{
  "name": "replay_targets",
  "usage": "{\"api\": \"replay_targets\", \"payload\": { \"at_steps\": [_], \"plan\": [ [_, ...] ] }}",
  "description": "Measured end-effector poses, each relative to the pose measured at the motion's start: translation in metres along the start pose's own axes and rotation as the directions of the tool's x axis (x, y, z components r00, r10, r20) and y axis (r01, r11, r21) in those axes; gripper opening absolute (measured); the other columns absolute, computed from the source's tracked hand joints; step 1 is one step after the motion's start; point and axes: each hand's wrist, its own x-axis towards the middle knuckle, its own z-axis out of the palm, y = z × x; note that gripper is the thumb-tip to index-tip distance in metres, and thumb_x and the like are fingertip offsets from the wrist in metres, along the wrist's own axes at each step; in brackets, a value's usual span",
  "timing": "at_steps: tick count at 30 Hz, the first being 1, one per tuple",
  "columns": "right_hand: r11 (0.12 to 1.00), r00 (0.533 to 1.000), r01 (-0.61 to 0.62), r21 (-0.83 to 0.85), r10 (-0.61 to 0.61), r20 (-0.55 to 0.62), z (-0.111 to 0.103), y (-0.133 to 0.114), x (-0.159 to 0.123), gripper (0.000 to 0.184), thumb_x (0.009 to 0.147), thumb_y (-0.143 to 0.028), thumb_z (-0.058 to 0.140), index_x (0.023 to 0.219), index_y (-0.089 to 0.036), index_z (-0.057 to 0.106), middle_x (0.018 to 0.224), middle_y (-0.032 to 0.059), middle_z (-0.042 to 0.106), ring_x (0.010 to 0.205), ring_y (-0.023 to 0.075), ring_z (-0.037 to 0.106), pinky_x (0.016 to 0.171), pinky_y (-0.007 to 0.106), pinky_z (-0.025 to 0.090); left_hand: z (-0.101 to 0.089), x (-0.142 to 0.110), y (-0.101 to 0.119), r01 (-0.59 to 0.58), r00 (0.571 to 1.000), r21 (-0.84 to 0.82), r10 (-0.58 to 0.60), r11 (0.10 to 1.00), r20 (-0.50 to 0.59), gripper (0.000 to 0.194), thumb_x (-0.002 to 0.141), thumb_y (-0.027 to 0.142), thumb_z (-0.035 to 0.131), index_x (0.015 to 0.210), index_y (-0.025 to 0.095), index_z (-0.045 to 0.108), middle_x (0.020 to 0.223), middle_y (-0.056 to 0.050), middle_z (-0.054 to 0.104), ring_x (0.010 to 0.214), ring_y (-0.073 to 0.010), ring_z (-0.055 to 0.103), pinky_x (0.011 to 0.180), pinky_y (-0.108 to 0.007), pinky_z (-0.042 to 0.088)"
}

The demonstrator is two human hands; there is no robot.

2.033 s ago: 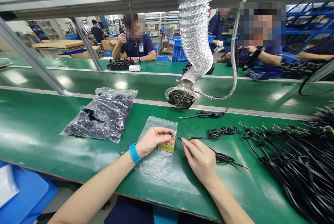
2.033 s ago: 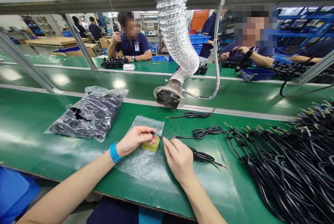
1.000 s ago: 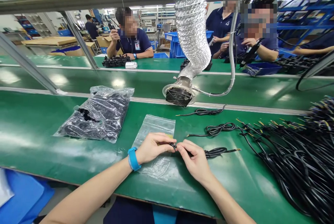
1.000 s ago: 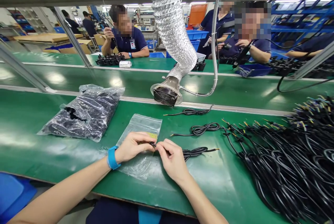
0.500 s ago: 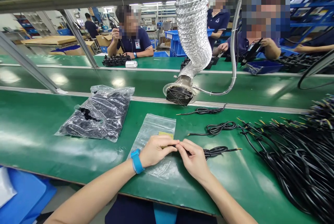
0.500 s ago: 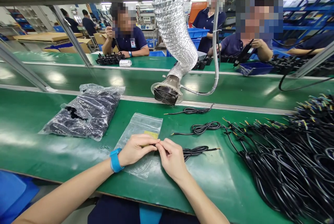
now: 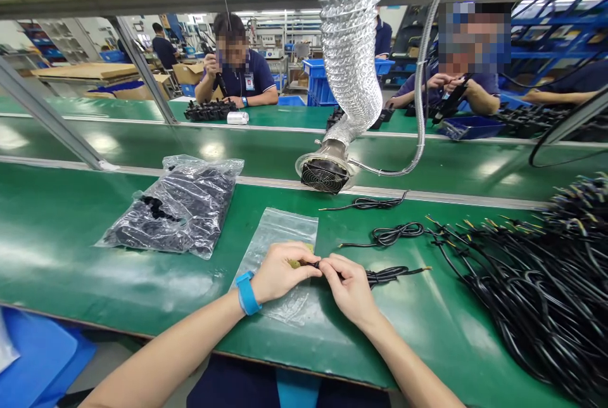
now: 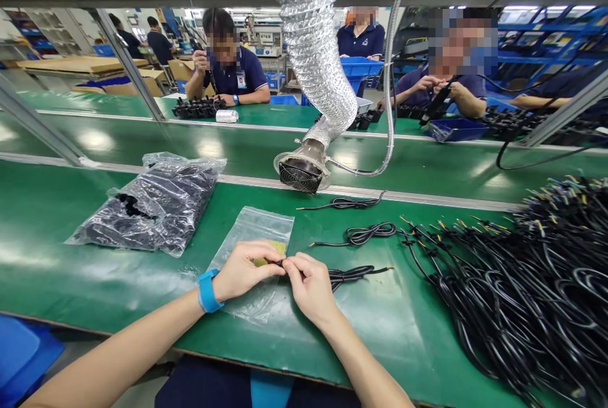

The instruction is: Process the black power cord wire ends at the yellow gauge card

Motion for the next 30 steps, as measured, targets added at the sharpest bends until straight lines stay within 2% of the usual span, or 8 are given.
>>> {"api": "replay_targets", "payload": {
  "at_steps": [6, 9, 12, 15, 19, 23, 26, 30],
  "plan": [
    [0.999, 1.000, -0.019, -0.041, 0.018, -0.007, 0.001, -0.003, -0.001, 0.035, 0.097, -0.030, 0.047, 0.069, -0.019, 0.065, 0.059, -0.0002, 0.055, 0.056, 0.0126, 0.051, 0.056, 0.023, 0.039, -0.005, 0.001, -0.001, -0.018, 1.000, 0.055, 0.018, 0.998, -0.002, 0.017, 0.079, 0.036, 0.073, 0.085, 0.020, 0.077, 0.085, -0.006, 0.075, 0.078, -0.0189, 0.069, 0.074, -0.030, 0.057],
    [0.995, 0.994, -0.030, -0.099, 0.019, -0.106, -0.016, -0.010, 0.007, 0.031, 0.096, -0.030, 0.048, 0.077, -0.019, 0.070, 0.064, 0.0009, 0.061, 0.059, 0.0124, 0.054, 0.059, 0.023, 0.042, -0.009, 0.001, -0.004, 0.025, 0.999, 0.079, -0.023, 0.997, -0.034, 0.042, 0.076, 0.038, 0.075, 0.115, 0.024, 0.069, 0.104, -0.007, 0.073, 0.088, -0.0213, 0.070, 0.085, -0.036, 0.057],
    [0.984, 0.947, -0.051, -0.173, -0.007, -0.321, -0.062, -0.031, 0.017, 0.029, 0.094, -0.030, 0.050, 0.076, -0.018, 0.070, 0.068, 0.0018, 0.064, 0.063, 0.0128, 0.056, 0.062, 0.023, 0.044, -0.016, 0.001, -0.009, 0.080, 0.994, 0.100, -0.072, 0.992, -0.086, 0.059, 0.078, 0.042, 0.070, 0.132, 0.023, 0.056, 0.113, -0.008, 0.070, 0.089, -0.0215, 0.070, 0.085, -0.038, 0.058],
    [0.952, 0.845, -0.156, -0.263, -0.010, -0.535, -0.132, -0.064, 0.022, 0.028, 0.091, -0.033, 0.052, 0.078, -0.017, 0.071, 0.070, 0.0020, 0.065, 0.064, 0.0137, 0.056, 0.060, 0.024, 0.042, -0.022, 0.001, -0.013, 0.111, 0.988, 0.175, -0.090, 0.978, -0.126, 0.049, 0.079, 0.048, 0.066, 0.119, 0.020, 0.065, 0.098, -0.007, 0.073, 0.080, -0.0207, 0.070, 0.075, -0.033, 0.059],
    [0.796, 0.825, -0.434, -0.422, 0.163, -0.541, -0.223, -0.091, 0.019, 0.037, 0.089, -0.043, 0.053, 0.078, -0.014, 0.073, 0.047, -0.0037, 0.047, 0.044, 0.0103, 0.038, 0.047, 0.025, 0.028, -0.023, 0.001, -0.012, 0.150, 0.984, 0.232, -0.123, 0.961, -0.129, 0.045, 0.079, 0.055, 0.063, 0.107, 0.020, 0.072, 0.086, -0.005, 0.075, 0.071, -0.0194, 0.070, 0.065, -0.028, 0.058],
    [0.474, 0.814, -0.578, -0.664, 0.384, -0.435, -0.266, -0.058, 0.018, 0.035, 0.089, -0.038, 0.054, 0.069, -0.015, 0.072, 0.046, -0.0012, 0.051, 0.046, 0.0123, 0.043, 0.050, 0.026, 0.029, -0.019, 0.003, -0.006, 0.139, 0.986, 0.266, -0.107, 0.954, -0.131, 0.044, 0.078, 0.058, 0.062, 0.099, 0.021, 0.075, 0.089, -0.005, 0.076, 0.070, -0.0192, 0.070, 0.063, -0.026, 0.057],
    [0.207, 0.718, -0.642, -0.738, 0.500, -0.485, -0.260, -0.005, 0.017, 0.030, 0.090, -0.033, 0.056, 0.071, -0.016, 0.074, 0.063, 0.0054, 0.066, 0.060, 0.0159, 0.057, 0.058, 0.026, 0.035, -0.019, 0.005, -0.003, 0.105, 0.990, 0.287, -0.073, 0.952, -0.120, 0.041, 0.078, 0.057, 0.062, 0.094, 0.022, 0.076, 0.093, -0.005, 0.077, 0.075, -0.0205, 0.071, 0.064, -0.025, 0.057],
    [0.112, 0.645, -0.710, -0.696, 0.500, -0.578, -0.240, 0.050, 0.009, 0.023, 0.090, -0.027, 0.057, 0.083, -0.014, 0.075, 0.083, 0.0123, 0.071, 0.075, 0.0193, 0.064, 0.065, 0.027, 0.039, -0.023, 0.006, -0.007, 0.096, 0.992, 0.277, -0.070, 0.956, -0.103, 0.037, 0.079, 0.055, 0.062, 0.091, 0.023, 0.077, 0.090, -0.004, 0.077, 0.071, -0.0199, 0.071, 0.062, -0.025, 0.058]
  ]
}}
